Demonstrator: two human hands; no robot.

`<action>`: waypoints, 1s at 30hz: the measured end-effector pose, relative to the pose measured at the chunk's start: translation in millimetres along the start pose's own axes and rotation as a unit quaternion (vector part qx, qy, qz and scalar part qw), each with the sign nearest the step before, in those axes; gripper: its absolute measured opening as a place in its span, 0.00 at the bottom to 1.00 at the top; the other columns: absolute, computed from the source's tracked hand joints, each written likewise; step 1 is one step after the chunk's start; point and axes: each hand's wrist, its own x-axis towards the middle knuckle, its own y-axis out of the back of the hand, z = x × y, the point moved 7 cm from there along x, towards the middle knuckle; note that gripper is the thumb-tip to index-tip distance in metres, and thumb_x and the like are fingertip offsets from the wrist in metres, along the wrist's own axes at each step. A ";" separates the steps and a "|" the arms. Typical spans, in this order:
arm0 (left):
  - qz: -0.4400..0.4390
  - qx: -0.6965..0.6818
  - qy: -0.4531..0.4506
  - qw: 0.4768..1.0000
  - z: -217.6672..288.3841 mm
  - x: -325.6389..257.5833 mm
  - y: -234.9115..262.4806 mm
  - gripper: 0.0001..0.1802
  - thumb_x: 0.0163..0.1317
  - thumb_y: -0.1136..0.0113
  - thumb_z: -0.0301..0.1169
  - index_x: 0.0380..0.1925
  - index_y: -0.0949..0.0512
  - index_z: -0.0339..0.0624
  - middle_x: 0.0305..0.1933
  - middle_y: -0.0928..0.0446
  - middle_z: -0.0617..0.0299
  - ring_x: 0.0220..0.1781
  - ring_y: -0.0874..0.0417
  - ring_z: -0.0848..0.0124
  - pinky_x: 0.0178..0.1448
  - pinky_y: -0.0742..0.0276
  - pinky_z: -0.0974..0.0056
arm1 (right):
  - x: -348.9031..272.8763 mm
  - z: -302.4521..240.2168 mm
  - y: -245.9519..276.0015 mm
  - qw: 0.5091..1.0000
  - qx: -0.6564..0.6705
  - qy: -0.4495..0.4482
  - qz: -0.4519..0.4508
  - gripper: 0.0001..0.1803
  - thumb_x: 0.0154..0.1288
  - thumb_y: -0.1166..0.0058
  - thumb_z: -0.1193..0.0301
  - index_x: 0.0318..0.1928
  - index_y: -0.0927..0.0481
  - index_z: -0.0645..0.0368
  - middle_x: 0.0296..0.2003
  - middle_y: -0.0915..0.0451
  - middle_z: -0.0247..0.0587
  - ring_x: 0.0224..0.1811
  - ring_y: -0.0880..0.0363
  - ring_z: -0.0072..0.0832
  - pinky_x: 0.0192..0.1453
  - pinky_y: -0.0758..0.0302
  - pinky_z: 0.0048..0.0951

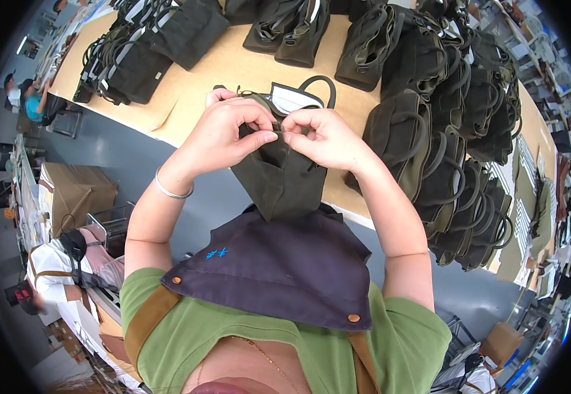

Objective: The person assembles olive green fabric bags at a workbench in a factory setting. They repeatedly open the bags, manipulate internal straps and zippers, and secure the closures by hand. The person handles multiple bags sequentially, inspecting and adjusting the hardware on each unit.

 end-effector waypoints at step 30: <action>0.037 0.027 0.049 0.998 -3.7 -1.3 -0.2 0.06 0.53 0.31 0.32 0.26 0.20 0.47 0.32 0.24 0.68 0.35 0.24 0.72 0.58 0.45 0.61 | -8.0 -24.6 -2.2 0.991 -0.118 0.037 0.043 0.02 0.63 0.43 0.77 0.34 0.19 0.62 0.24 0.24 0.24 0.21 0.37 0.07 0.23 0.41 0.17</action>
